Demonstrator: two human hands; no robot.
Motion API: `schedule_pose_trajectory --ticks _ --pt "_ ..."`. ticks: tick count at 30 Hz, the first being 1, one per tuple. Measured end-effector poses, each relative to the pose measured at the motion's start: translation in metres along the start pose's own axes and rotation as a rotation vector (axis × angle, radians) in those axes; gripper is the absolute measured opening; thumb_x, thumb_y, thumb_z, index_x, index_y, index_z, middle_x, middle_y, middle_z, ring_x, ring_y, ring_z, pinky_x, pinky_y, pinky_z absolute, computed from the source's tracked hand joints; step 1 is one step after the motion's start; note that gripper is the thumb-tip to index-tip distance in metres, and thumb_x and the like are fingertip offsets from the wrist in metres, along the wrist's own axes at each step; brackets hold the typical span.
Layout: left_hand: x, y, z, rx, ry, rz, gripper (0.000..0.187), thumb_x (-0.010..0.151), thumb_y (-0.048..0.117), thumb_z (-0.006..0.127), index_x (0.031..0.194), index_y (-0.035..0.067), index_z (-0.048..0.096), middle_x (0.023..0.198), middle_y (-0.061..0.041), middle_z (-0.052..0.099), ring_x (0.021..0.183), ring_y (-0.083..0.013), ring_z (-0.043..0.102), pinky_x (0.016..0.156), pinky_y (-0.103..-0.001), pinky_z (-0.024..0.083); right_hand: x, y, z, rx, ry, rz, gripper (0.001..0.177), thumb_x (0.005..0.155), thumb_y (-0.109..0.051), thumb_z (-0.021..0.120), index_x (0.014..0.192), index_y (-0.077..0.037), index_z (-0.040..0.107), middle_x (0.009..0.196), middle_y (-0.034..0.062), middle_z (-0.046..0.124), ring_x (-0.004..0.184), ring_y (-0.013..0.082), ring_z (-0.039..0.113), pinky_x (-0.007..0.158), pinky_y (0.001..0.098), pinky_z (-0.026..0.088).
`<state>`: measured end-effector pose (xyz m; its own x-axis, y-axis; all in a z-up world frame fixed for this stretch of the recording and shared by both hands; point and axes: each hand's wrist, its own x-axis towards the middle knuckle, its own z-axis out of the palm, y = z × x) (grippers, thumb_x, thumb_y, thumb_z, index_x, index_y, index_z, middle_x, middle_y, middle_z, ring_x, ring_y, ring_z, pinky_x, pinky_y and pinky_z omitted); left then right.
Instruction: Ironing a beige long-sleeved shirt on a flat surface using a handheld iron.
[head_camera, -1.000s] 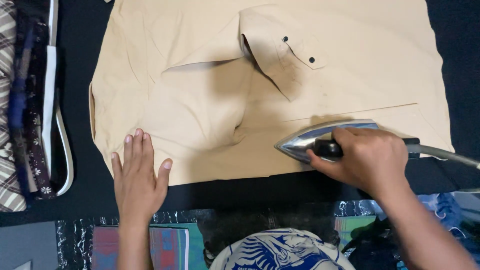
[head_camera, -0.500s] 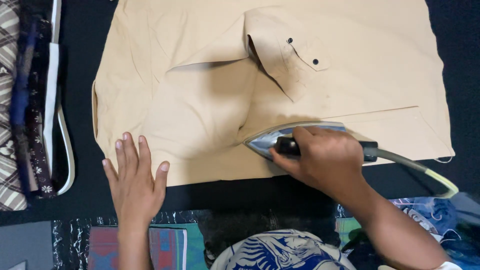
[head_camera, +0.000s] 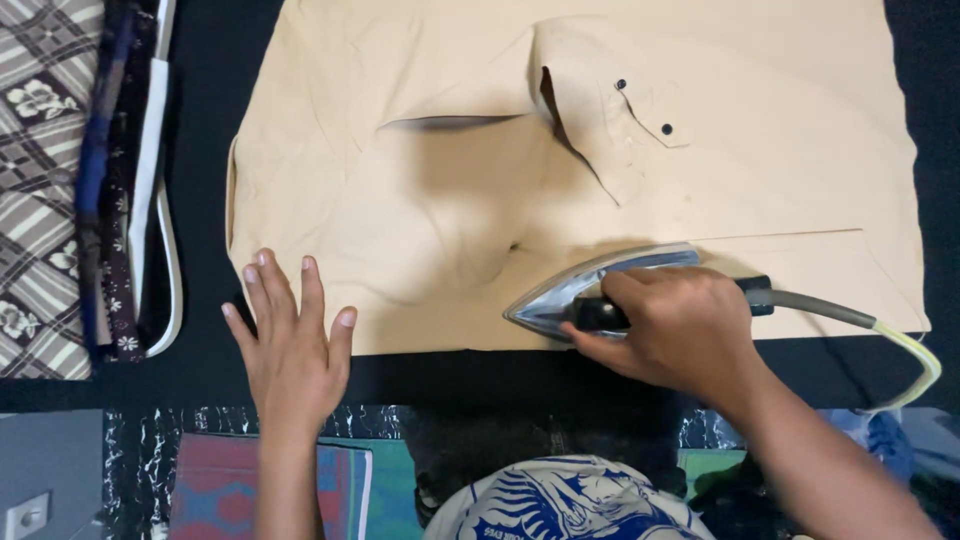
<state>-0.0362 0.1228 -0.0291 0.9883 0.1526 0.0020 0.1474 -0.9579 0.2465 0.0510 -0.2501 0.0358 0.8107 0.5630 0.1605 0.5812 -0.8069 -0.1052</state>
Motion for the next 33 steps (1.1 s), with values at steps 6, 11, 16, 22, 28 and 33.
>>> schedule_pose_trajectory --ticks 6,11,16,22,28,33 --pt "-0.02 -0.014 0.004 -0.082 0.178 -0.088 0.071 0.107 0.04 0.049 0.161 -0.002 0.032 0.169 -0.03 0.018 0.156 -0.0459 0.014 0.121 -0.068 0.002 0.005 -0.016 -0.005 0.105 -0.062 -0.055 0.046 0.073 -0.068 0.074 0.074 -0.022 0.065 0.063 0.0009 0.066 0.064 0.0252 0.071 0.059 0.037 0.056" --pt "-0.039 -0.024 0.012 -0.124 0.418 -0.203 0.059 0.101 0.039 0.07 0.143 0.0 0.059 0.166 -0.027 0.034 0.155 -0.0456 0.025 0.124 -0.061 0.008 0.017 -0.035 -0.007 0.07 -0.098 -0.105 0.044 0.076 -0.068 0.07 0.078 -0.025 0.066 0.069 -0.001 0.069 0.069 0.0229 0.073 0.061 0.0368 0.056" --pt "-0.041 -0.015 -0.005 -0.24 0.392 -0.328 0.027 0.094 0.021 0.074 0.105 0.001 0.06 0.163 -0.033 0.036 0.156 -0.049 0.025 0.122 -0.069 0.007 0.034 -0.057 -0.017 0.036 -0.326 -0.014 0.053 0.089 -0.066 0.07 0.076 -0.016 0.062 0.068 -0.0003 0.069 0.052 0.0204 0.067 0.05 0.0343 0.05" --pt "-0.037 -0.025 0.001 -0.348 0.398 -0.348 0.018 0.095 0.019 0.071 0.094 0.003 0.063 0.166 -0.03 0.034 0.158 -0.0461 0.023 0.121 -0.068 0.0 0.037 -0.06 -0.015 0.075 -0.311 0.013 0.051 0.086 -0.067 0.073 0.078 -0.018 0.063 0.063 -0.0023 0.068 0.044 0.0159 0.061 0.044 0.0307 0.044" --pt "-0.038 -0.034 0.002 -0.392 0.396 -0.341 0.017 0.092 0.016 0.073 0.093 0.003 0.063 0.165 -0.028 0.036 0.158 -0.0451 0.026 0.123 -0.066 0.002 0.047 -0.071 -0.032 0.259 -0.321 0.009 0.042 0.082 -0.057 0.079 0.077 -0.017 0.068 0.062 -0.0034 0.071 0.043 0.0178 0.063 0.043 0.0343 0.044" --pt "-0.037 -0.033 0.0 -0.378 0.402 -0.346 0.016 0.091 0.016 0.074 0.092 0.003 0.065 0.165 -0.029 0.036 0.157 -0.0462 0.026 0.123 -0.068 0.003 0.05 -0.092 -0.013 0.171 -0.293 -0.071 0.043 0.085 -0.056 0.076 0.091 -0.015 0.066 0.07 -0.0006 0.068 0.061 0.0235 0.07 0.054 0.0384 0.051"
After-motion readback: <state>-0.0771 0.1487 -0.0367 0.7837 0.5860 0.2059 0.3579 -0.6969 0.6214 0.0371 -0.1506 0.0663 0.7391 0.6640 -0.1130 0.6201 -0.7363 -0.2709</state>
